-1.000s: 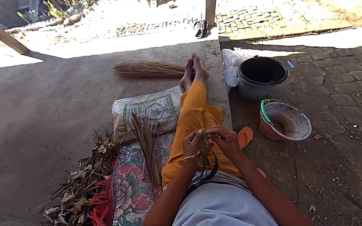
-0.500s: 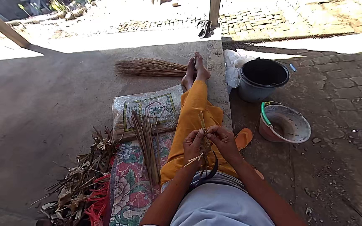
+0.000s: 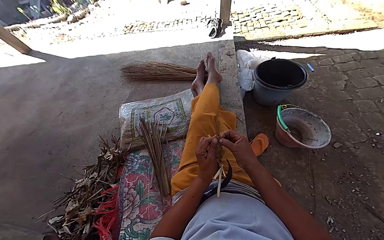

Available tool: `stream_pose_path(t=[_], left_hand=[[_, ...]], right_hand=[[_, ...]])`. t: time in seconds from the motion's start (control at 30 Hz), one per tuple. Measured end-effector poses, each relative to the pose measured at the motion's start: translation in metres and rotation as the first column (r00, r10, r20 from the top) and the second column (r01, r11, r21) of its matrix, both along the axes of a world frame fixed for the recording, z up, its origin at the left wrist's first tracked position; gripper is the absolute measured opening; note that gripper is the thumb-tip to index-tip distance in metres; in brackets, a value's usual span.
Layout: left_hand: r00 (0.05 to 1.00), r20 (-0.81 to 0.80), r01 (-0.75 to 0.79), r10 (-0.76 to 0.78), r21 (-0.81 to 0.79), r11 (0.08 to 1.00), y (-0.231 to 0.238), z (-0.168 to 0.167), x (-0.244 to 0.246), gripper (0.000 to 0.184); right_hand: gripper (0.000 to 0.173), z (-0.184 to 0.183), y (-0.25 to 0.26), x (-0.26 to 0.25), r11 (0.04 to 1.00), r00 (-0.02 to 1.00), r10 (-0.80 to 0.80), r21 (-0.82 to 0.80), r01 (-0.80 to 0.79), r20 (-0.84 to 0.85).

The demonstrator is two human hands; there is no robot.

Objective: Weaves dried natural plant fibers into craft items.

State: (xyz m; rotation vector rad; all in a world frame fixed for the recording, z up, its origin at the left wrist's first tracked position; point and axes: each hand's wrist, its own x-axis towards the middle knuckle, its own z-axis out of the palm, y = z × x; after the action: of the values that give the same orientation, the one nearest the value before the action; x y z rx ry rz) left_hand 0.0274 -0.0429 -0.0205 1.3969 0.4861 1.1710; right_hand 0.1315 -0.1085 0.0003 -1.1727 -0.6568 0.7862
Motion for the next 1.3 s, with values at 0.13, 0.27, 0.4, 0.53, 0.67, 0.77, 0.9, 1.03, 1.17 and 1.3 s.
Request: stream_pose_path(t=[0.13, 0.27, 0.4, 0.53, 0.67, 0.77, 0.9, 1.03, 1.17, 1.3], left_hand=[[0.998, -0.02, 0.056, -0.06, -0.169, 0.984, -0.001, 0.016, -0.002, 0.019], [0.996, -0.007, 0.08, -0.084, -0.229, 0.97, -0.001, 0.015, -0.002, 0.02], [0.997, -0.032, 0.063, -0.072, -0.23, 0.971, -0.003, 0.014, -0.001, 0.021], [0.998, -0.051, 0.024, -0.03, -0.117, 0.993, -0.002, 0.009, -0.002, 0.018], [0.999, 0.005, -0.032, 0.032, 0.168, 0.985, 0.006, -0.008, -0.001, 0.014], [0.995, 0.092, 0.015, -0.028, 0.142, 0.99, 0.007, -0.009, -0.002, 0.013], [0.972, 0.18, 0.17, -0.153, -0.086, 0.982, 0.004, -0.002, -0.002, 0.015], [0.947, 0.236, 0.279, -0.216, -0.276, 0.92, 0.0, 0.0, -0.001, 0.016], [0.952, 0.239, 0.258, -0.192, -0.287, 0.922, -0.002, 0.001, -0.001, 0.017], [0.966, 0.215, 0.2, -0.145, -0.26, 0.945, -0.002, 0.0, 0.001, 0.017]], right_hand=[[0.006, 0.0, -0.005, -0.005, 0.998, 0.965, -0.054, 0.022, 0.05, 0.257], [0.008, -0.001, -0.004, -0.009, 0.992, 0.922, -0.113, -0.005, 0.124, 0.37], [0.006, 0.007, -0.002, -0.013, 0.985, 0.944, -0.081, -0.12, 0.126, 0.32], [0.008, 0.01, 0.001, -0.007, 0.988, 0.991, -0.01, -0.15, 0.031, 0.137], [0.008, 0.005, 0.001, -0.005, 0.999, 0.996, 0.008, -0.043, -0.004, 0.086], [0.003, -0.002, -0.002, -0.003, 0.998, 0.972, 0.017, 0.059, -0.031, 0.235], [0.007, -0.018, 0.0, 0.005, 0.977, 0.913, -0.06, 0.211, -0.03, 0.405], [0.007, -0.027, 0.004, 0.002, 0.957, 0.883, -0.149, 0.29, 0.016, 0.444], [0.005, -0.026, 0.008, -0.005, 0.952, 0.896, -0.197, 0.295, 0.078, 0.399], [0.005, -0.016, 0.008, -0.01, 0.973, 0.926, -0.193, 0.185, 0.138, 0.324]])
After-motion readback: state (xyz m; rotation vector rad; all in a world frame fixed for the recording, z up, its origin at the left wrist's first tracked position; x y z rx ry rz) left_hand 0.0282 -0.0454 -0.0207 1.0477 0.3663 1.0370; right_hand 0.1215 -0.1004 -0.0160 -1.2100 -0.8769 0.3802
